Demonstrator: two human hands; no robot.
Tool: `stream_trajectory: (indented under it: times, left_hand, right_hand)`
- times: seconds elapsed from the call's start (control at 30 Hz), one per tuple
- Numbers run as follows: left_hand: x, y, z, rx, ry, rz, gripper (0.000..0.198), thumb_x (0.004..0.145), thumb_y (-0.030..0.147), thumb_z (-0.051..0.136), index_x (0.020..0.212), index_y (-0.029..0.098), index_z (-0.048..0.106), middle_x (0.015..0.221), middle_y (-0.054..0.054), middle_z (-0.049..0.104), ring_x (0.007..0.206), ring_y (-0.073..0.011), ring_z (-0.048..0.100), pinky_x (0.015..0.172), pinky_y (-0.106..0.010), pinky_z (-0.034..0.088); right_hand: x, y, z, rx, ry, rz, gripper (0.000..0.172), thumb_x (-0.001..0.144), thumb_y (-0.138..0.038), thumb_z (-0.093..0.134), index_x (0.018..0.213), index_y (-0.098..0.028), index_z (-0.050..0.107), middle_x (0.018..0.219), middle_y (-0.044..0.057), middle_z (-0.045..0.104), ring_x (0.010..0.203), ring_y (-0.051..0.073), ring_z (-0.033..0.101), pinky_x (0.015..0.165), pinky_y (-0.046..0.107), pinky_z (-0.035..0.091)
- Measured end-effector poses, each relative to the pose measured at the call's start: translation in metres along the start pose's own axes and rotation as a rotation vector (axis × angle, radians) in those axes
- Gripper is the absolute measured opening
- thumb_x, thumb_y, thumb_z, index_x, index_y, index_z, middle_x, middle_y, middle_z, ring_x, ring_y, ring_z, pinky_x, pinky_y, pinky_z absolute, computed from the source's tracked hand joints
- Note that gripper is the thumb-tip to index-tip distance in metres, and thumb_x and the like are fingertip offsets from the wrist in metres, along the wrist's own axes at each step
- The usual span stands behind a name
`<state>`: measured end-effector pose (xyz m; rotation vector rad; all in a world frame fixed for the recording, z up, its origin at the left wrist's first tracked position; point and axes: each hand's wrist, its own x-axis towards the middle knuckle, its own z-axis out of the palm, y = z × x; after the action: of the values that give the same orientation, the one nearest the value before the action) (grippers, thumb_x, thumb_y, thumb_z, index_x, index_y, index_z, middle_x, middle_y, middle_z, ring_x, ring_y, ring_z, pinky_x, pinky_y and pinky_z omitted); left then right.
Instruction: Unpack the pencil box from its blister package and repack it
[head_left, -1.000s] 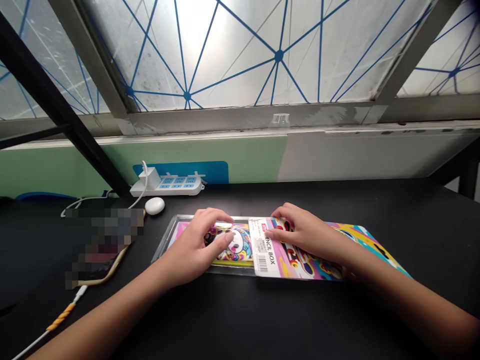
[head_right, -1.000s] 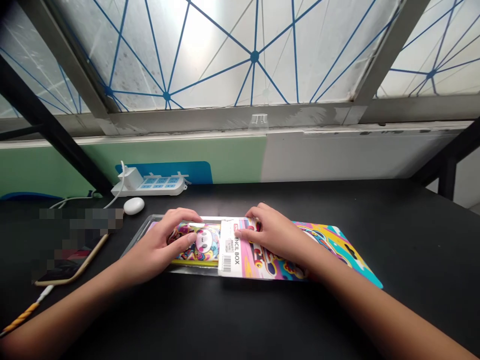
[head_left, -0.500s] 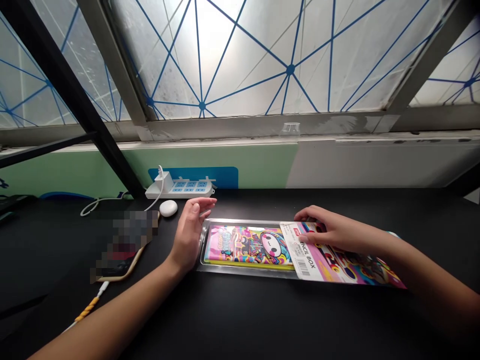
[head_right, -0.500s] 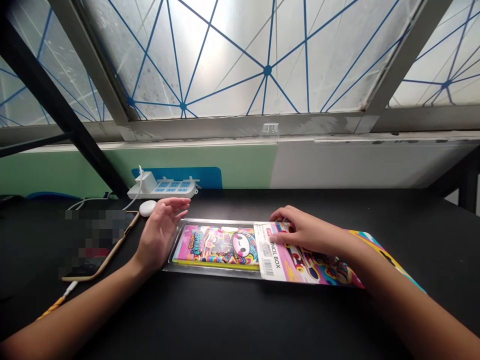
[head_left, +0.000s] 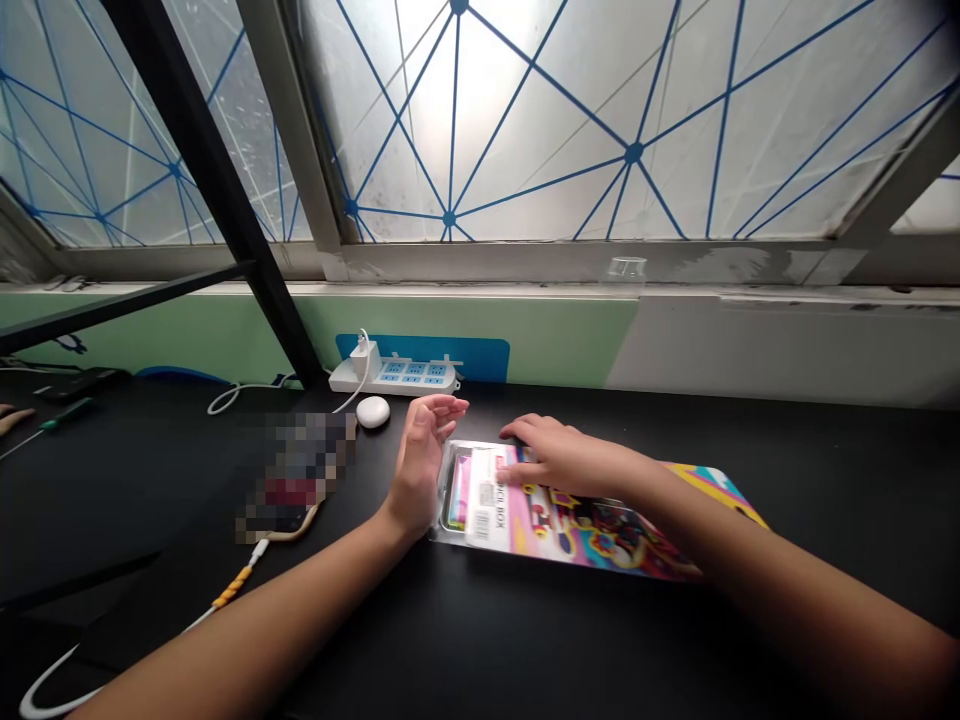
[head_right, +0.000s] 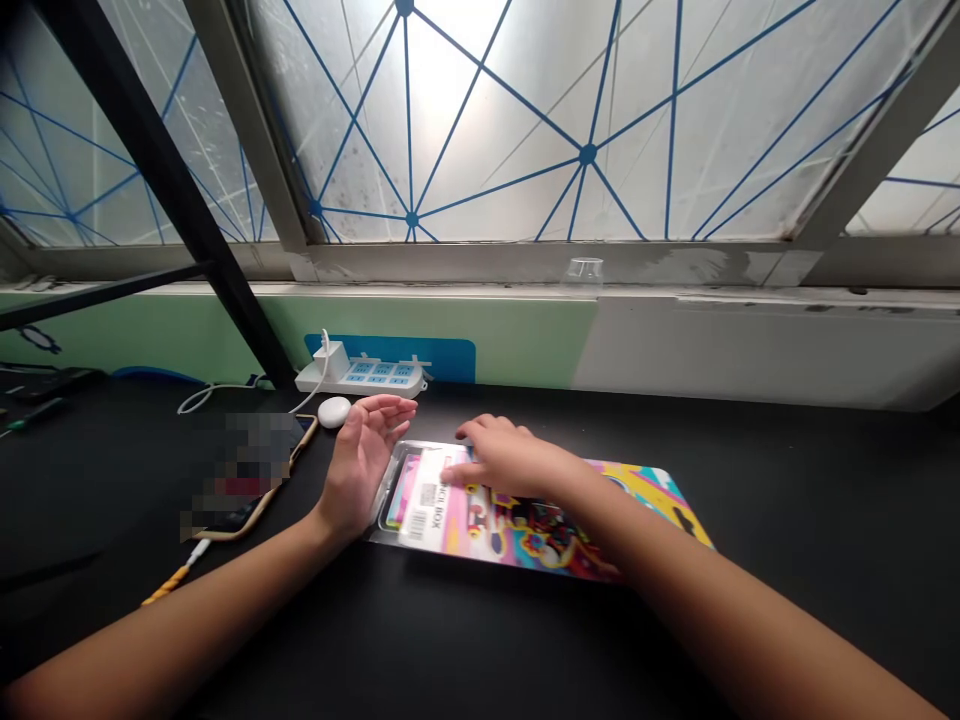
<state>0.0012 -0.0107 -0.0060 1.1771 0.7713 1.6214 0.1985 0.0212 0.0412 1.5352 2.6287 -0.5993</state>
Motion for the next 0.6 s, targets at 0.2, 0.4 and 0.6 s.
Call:
stream_trajectory:
  times: [0.2, 0.4, 0.6]
  left_hand:
    - [0.003, 0.0, -0.001, 0.016, 0.037, -0.071, 0.036, 0.101, 0.051, 0.039, 0.111, 0.022, 0.058, 0.116, -0.009, 0.066, 0.119, -0.0252, 0.057, 0.107, -0.043, 0.038]
    - [0.004, 0.002, -0.003, 0.135, 0.109, -0.302, 0.05, 0.071, 0.003, 0.052, 0.116, 0.023, 0.055, 0.125, -0.01, 0.064, 0.129, -0.0251, 0.055, 0.109, -0.044, 0.039]
    - [0.004, 0.002, -0.002, 0.014, 0.073, -0.433, 0.073, 0.076, 0.002, 0.057, 0.14, 0.032, 0.039, 0.134, -0.013, 0.062, 0.122, -0.029, 0.065, 0.079, -0.037, 0.058]
  right_hand:
    - [0.024, -0.049, 0.009, -0.158, 0.089, -0.096, 0.056, 0.096, -0.06, 0.047, 0.127, -0.017, 0.065, 0.137, 0.019, 0.06, 0.124, 0.039, 0.056, 0.101, 0.053, 0.043]
    - [-0.02, 0.002, 0.018, -0.203, 0.273, -0.056, 0.07, 0.096, -0.067, 0.041, 0.143, -0.016, 0.052, 0.156, 0.02, 0.045, 0.139, 0.038, 0.045, 0.11, 0.057, 0.034]
    - [-0.073, 0.08, 0.021, 0.022, 0.282, 0.158, 0.059, 0.098, -0.068, 0.036, 0.127, -0.023, 0.061, 0.138, 0.014, 0.062, 0.124, 0.034, 0.058, 0.103, 0.051, 0.043]
